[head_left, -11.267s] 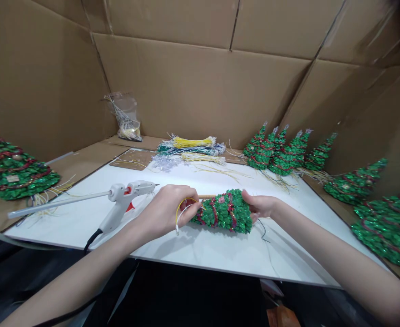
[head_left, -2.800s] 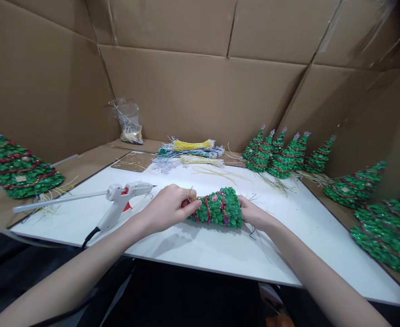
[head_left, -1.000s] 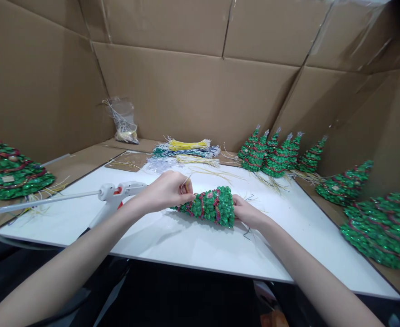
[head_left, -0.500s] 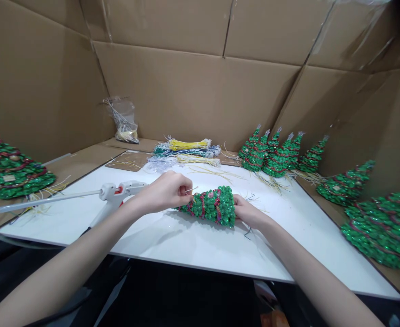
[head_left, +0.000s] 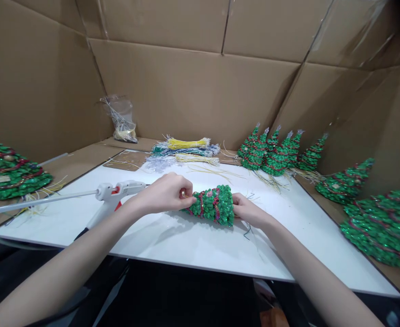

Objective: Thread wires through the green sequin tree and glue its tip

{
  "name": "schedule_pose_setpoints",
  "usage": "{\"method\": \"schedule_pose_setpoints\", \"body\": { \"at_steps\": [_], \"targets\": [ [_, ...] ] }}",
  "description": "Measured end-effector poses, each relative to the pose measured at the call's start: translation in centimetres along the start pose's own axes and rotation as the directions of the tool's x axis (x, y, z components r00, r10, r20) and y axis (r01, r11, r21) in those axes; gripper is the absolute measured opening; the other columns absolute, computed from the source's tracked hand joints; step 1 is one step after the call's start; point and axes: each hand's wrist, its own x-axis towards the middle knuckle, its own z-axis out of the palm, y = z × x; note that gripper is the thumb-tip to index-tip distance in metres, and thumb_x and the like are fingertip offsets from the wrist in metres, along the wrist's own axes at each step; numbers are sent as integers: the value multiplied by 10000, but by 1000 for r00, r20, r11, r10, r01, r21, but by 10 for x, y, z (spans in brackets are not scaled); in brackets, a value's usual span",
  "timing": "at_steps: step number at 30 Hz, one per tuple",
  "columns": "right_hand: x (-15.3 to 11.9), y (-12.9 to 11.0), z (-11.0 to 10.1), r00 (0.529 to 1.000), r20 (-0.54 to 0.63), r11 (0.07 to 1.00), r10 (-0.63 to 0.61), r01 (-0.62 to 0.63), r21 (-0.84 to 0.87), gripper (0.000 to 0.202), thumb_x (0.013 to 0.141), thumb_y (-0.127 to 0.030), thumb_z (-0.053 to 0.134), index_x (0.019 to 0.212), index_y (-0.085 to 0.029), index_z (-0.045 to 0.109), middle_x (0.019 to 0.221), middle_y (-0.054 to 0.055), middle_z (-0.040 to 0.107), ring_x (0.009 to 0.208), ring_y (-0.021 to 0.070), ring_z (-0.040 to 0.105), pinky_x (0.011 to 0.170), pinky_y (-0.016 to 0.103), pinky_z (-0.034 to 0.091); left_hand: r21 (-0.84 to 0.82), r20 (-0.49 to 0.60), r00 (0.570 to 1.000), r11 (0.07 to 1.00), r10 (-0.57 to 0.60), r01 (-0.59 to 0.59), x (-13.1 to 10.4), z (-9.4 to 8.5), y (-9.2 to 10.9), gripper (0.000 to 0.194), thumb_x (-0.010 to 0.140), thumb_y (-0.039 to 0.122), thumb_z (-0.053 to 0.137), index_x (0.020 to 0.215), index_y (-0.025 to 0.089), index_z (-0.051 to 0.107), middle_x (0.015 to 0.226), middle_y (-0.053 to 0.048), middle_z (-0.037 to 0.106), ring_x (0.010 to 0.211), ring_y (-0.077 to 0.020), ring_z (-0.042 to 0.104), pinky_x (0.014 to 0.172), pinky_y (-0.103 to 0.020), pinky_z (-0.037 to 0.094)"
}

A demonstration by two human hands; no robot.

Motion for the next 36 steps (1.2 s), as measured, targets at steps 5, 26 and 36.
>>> {"method": "schedule_pose_setpoints", "body": {
  "at_steps": [5,26,36],
  "targets": [
    [-1,-4,-2,1000,0,1000,16,-16,-18,194,715,-345,567,680,-167,500,564,-61,392,487,54,249,460,222,171,-22,-23,1000,1000,14,-15,-2,-3,-1,212,820,242,568,634,152,615,590,14,610,549,-91,516,535,-204,326],
    [-9,-6,-12,996,75,999,49,-48,-17,187,761,-298,563,670,-178,452,537,-92,237,471,45,178,435,220,120,-68,207,978,997,-9,23,27,-6,-5,214,778,299,576,645,146,645,597,-19,652,561,-122,563,517,-216,348],
    [-15,-13,-21,998,58,1000,23,-23,-10,168,769,-322,555,776,-156,526,550,-92,272,464,46,157,431,227,101,-77,160,986,996,47,-35,21,-17,-11,221,805,310,578,655,153,623,563,-2,622,532,-103,547,500,-203,343]
  ]
}}
